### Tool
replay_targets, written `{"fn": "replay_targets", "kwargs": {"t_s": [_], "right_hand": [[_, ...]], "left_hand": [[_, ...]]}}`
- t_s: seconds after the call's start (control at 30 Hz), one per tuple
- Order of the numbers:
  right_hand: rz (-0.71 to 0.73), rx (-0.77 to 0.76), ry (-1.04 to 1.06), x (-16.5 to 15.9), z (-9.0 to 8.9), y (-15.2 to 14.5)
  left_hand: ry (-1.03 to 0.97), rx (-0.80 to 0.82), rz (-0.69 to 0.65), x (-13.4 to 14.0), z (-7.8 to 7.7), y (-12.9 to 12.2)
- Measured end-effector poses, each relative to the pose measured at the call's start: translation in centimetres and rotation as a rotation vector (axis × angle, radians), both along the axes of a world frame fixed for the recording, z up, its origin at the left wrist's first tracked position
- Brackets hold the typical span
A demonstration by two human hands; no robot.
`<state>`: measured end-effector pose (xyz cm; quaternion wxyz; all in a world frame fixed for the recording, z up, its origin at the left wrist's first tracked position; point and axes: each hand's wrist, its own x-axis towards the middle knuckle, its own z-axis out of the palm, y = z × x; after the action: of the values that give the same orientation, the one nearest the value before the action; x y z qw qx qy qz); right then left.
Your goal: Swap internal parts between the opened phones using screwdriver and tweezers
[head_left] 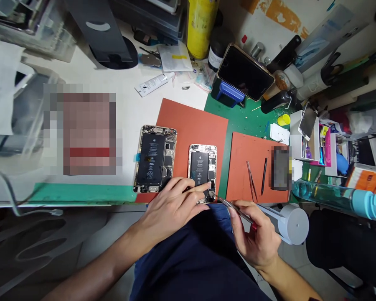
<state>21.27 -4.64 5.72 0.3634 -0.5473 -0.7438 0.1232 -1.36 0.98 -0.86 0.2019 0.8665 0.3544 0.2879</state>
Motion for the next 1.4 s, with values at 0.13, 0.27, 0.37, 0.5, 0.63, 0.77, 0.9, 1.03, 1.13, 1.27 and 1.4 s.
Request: {"fn": "replay_targets", "kwargs": {"t_s": [0.13, 0.27, 0.37, 0.5, 0.63, 0.77, 0.9, 1.03, 1.13, 1.27, 1.4], "right_hand": [[0.027, 0.010, -0.042, -0.5, 0.1, 0.9], [0.036, 0.009, -0.060, -0.6, 0.0, 1.0], [0.032, -0.005, -0.065, -0.6, 0.0, 1.0], [0.028, -0.025, -0.087, -0.8, 0.2, 1.1], [0.028, -0.019, -0.098, -0.9, 0.2, 1.2], [0.039, -0.027, -0.123, -0.9, 0.2, 1.1], [0.120, -0.035, -0.183, -0.6, 0.4, 0.8], [0.203, -0.061, -0.230, -0.3, 0.8, 0.9], [0.274, -0.085, -0.245, 0.0, 1.1, 0.9], [0.329, -0.073, -0.290, 0.1, 1.4, 1.0], [0.324, -0.052, -0.327, -0.3, 1.7, 1.2]], "left_hand": [[0.005, 0.023, 0.001, 0.1, 0.1, 0.0], [0.016, 0.012, -0.008, -0.1, 0.0, -0.2], [0.020, 0.004, -0.010, -0.2, -0.2, -0.3], [0.019, 0.008, -0.009, -0.1, -0.4, -0.3], [0.018, 0.003, -0.015, -0.1, -0.4, -0.3], [0.013, 0.008, -0.024, -0.2, -0.5, -0.3], [0.025, 0.029, -0.030, -0.3, -0.8, -0.4], [0.056, 0.060, -0.043, -0.3, -0.9, -0.6], [0.064, 0.065, -0.047, -0.4, -0.9, -0.5], [0.065, 0.070, -0.051, -0.4, -0.8, -0.5], [0.071, 0.064, -0.044, -0.4, -0.9, -0.5]]}}
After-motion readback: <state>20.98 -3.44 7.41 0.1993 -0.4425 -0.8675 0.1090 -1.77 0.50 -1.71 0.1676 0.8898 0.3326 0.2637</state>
